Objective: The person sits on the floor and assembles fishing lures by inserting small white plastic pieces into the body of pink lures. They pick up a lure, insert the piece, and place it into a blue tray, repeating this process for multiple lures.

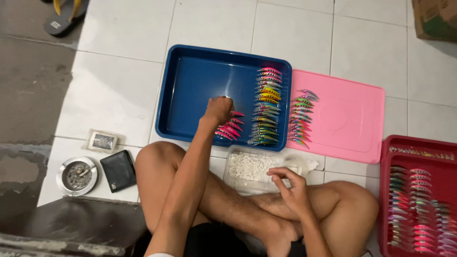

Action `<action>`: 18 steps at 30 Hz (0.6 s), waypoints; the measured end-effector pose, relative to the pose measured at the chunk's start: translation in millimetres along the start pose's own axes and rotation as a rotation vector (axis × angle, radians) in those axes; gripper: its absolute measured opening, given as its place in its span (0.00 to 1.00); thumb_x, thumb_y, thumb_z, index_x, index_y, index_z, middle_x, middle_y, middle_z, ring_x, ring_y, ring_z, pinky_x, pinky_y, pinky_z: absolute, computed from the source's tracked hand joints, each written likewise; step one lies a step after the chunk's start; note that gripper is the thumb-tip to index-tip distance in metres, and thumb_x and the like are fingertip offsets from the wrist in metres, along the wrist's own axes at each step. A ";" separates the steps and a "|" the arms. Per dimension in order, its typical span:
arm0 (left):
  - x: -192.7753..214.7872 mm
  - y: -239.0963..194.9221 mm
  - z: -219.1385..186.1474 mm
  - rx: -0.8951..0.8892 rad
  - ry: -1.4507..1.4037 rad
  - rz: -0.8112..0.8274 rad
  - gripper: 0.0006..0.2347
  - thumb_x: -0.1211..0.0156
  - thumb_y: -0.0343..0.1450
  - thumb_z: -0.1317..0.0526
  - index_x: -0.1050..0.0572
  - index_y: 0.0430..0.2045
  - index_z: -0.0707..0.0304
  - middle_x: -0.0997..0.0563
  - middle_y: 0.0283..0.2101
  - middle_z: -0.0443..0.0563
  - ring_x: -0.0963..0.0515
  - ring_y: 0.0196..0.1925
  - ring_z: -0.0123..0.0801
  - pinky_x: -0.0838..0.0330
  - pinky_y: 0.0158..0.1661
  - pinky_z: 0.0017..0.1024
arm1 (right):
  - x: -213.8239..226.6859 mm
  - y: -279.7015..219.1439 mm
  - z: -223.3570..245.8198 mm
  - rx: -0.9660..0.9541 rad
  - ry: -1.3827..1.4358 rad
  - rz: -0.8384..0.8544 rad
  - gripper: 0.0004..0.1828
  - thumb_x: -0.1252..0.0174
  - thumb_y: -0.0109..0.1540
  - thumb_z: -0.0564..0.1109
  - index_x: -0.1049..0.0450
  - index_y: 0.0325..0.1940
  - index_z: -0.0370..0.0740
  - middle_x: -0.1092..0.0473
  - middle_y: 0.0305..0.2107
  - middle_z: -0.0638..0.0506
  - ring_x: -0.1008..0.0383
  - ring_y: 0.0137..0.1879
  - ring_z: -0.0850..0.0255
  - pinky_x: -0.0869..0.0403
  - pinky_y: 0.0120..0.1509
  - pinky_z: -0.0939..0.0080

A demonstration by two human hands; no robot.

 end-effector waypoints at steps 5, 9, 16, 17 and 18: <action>65.9 -83.9 -44.5 -0.080 -0.466 0.010 0.06 0.37 0.71 0.60 0.22 0.36 0.60 0.16 0.43 0.61 0.20 0.51 0.57 0.31 0.52 0.52 | -5.9 6.5 -10.8 0.057 0.042 -0.092 0.12 0.39 0.64 0.41 0.20 0.51 0.38 0.18 0.39 0.47 0.20 0.46 0.63 0.23 0.54 0.62; 49.3 -144.2 -103.7 -0.444 -0.648 0.131 0.07 0.27 0.63 0.64 0.17 0.31 0.61 0.14 0.35 0.63 0.15 0.43 0.56 0.23 0.47 0.46 | -15.5 12.6 5.8 0.220 0.007 -0.048 0.34 0.36 0.62 0.38 0.35 0.73 0.35 0.28 0.58 0.35 0.24 0.59 0.43 0.22 0.60 0.45; -29.7 -159.8 -119.5 -0.179 -1.336 -0.027 0.21 0.25 0.61 0.71 0.23 0.48 0.69 0.19 0.36 0.59 0.17 0.35 0.32 0.19 0.41 0.26 | -25.8 -2.2 -17.3 0.203 0.133 -0.084 0.30 0.44 0.66 0.33 0.39 0.73 0.28 0.21 0.38 0.36 0.16 0.37 0.51 0.17 0.47 0.52; -47.6 -153.0 -119.5 -0.093 -1.492 -0.064 0.17 0.26 0.65 0.67 0.22 0.46 0.71 0.18 0.33 0.58 0.16 0.33 0.31 0.19 0.39 0.25 | -24.1 -2.4 -17.7 0.222 0.109 -0.112 0.32 0.44 0.66 0.33 0.42 0.74 0.29 0.21 0.38 0.36 0.16 0.37 0.51 0.18 0.46 0.52; -66.1 -147.2 -118.9 0.001 -1.645 -0.104 0.14 0.27 0.69 0.63 0.21 0.44 0.73 0.16 0.31 0.57 0.15 0.31 0.30 0.19 0.37 0.23 | -23.2 -2.6 -18.1 0.239 0.086 -0.139 0.34 0.44 0.66 0.33 0.44 0.75 0.29 0.21 0.38 0.35 0.17 0.36 0.51 0.18 0.45 0.52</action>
Point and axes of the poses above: each hand's wrist, its own y-axis towards the middle knuckle, its own x-axis out of the back of the hand, z = x × y, the point moved 3 cm from there along y, towards the middle knuckle
